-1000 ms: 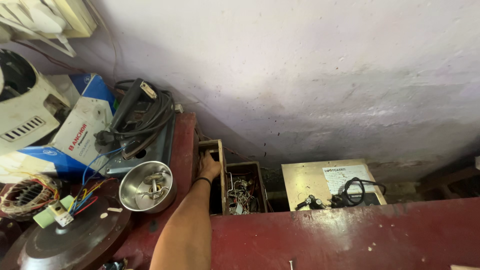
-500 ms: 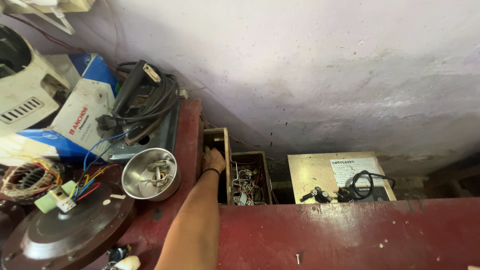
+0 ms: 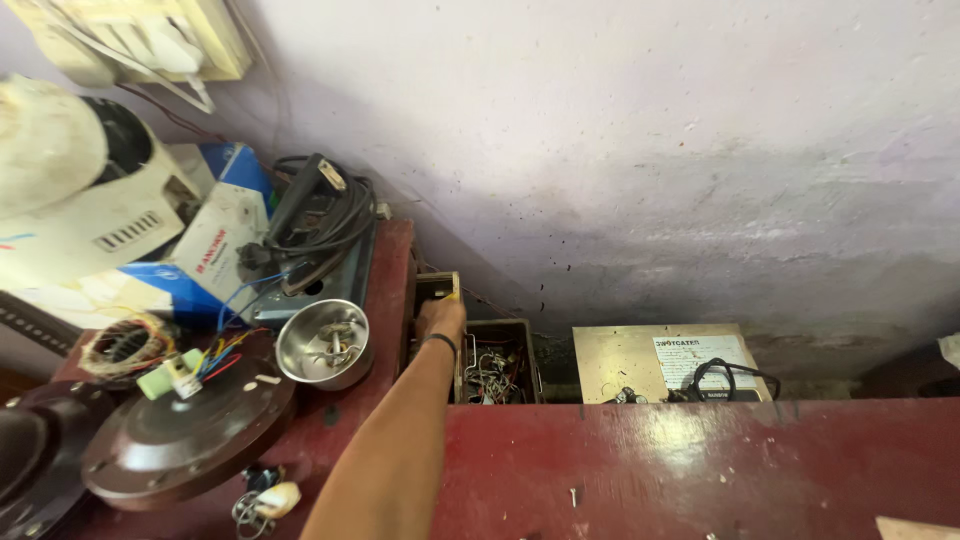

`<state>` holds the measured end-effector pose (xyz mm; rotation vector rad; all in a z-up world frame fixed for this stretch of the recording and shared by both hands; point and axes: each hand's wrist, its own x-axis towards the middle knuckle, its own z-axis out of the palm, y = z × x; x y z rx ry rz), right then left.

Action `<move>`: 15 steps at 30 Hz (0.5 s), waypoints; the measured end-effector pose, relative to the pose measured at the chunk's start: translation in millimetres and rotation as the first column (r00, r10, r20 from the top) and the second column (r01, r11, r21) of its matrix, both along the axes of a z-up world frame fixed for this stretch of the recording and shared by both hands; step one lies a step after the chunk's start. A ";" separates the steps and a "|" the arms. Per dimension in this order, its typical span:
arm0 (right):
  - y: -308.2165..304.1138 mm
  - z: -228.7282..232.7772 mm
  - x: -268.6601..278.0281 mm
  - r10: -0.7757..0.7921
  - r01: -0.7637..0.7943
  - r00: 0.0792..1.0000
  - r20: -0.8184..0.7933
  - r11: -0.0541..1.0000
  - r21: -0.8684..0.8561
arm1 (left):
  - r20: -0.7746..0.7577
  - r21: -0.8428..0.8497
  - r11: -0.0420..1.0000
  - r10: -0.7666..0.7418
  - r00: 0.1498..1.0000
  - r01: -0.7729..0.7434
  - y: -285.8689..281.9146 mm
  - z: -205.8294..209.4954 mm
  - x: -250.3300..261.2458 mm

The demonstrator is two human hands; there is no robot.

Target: The person disassembles a yellow handheld electric motor, removes the rotor, and uses a screwdriver to scrape the interior of the stator housing. They then reinsert the rotor, align the casing halves, and trim excess wire with scissors.

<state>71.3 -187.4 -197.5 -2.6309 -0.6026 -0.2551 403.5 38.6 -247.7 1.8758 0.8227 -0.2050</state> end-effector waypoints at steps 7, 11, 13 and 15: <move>-9.6 66.8 -31.8 -0.065 0.012 0.964 0.258 0.980 0.199 | 0.622 0.080 0.996 -0.077 0.779 0.034 -46.6 187.7 -164.8; -13.6 150.7 -73.8 -0.236 0.059 0.899 0.369 0.900 0.431 | 0.676 0.437 0.870 -0.484 0.555 0.228 -50.2 256.2 -291.0; -7.5 199.3 -84.1 -0.294 0.067 0.882 0.368 0.852 0.519 | 0.705 0.550 0.797 -0.603 0.372 0.249 -52.3 279.9 -338.9; 5.5 240.2 -89.5 -0.265 0.061 0.911 0.315 0.843 0.535 | 0.672 0.627 0.723 -0.690 0.268 0.290 -54.6 296.6 -371.3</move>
